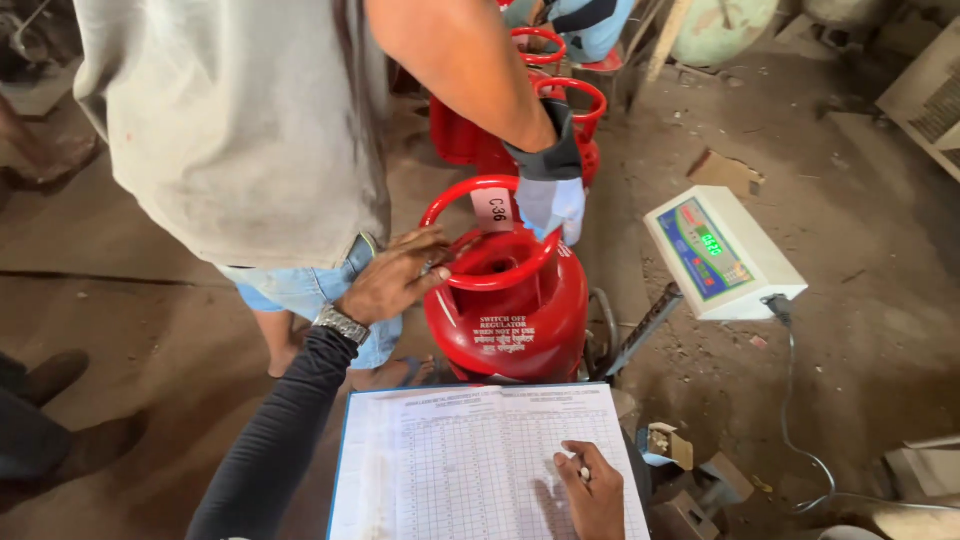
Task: Weighing red gas cylinders on a digital scale and recording the weights in a ledger.
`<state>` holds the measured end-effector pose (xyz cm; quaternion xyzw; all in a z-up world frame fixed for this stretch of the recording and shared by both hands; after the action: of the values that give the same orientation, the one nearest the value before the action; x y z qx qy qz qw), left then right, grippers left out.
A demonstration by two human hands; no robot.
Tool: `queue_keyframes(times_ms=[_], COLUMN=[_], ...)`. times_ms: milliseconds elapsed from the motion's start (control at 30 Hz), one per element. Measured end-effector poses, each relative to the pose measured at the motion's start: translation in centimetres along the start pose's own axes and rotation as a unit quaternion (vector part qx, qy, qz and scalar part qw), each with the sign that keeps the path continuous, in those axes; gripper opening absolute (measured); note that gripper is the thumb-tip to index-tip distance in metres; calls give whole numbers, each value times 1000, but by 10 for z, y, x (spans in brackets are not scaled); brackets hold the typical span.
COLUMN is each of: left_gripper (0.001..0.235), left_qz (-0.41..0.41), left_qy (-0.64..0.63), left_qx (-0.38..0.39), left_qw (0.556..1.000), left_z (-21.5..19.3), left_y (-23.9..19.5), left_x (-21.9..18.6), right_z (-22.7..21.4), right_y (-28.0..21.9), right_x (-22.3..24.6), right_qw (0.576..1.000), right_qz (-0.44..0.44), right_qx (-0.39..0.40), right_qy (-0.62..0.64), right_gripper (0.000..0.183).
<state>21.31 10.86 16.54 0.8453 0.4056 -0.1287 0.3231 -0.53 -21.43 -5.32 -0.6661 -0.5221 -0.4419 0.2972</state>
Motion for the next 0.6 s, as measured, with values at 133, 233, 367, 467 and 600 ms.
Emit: queue_keyframes(times_ms=[133, 233, 367, 467, 600], left_gripper=[40, 41, 44, 36, 34], left_qz=[117, 155, 191, 190, 114], left_qy=[85, 126, 199, 221, 177], left_qx=[10, -3, -30, -65, -24], left_qw=[990, 980, 961, 954, 977], left_z=[15, 28, 57, 67, 82], left_y=[20, 39, 57, 66, 91], left_x=[-33, -44, -60, -70, -65], right_z=[-5, -4, -7, -6, -1], right_y=[-2, -3, -2, 1, 4], right_x=[9, 14, 19, 5, -17], right_qw=[1000, 1000, 1000, 1000, 1000], right_qz=[4, 4, -3, 18, 0], right_qx=[14, 18, 9, 16, 9], right_qy=[-3, -2, 2, -7, 0], right_gripper=[33, 33, 33, 33, 33])
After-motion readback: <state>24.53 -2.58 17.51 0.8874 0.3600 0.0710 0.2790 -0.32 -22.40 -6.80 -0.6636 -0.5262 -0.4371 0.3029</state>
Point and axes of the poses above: each hand's wrist, its own y-axis towards the middle knuckle, its own z-axis out of the palm, x = y × z, the point moved 6 cm from there along y, towards the middle knuckle, and after that the axes turned 8 degrees about -z, right-handed, at the moved point
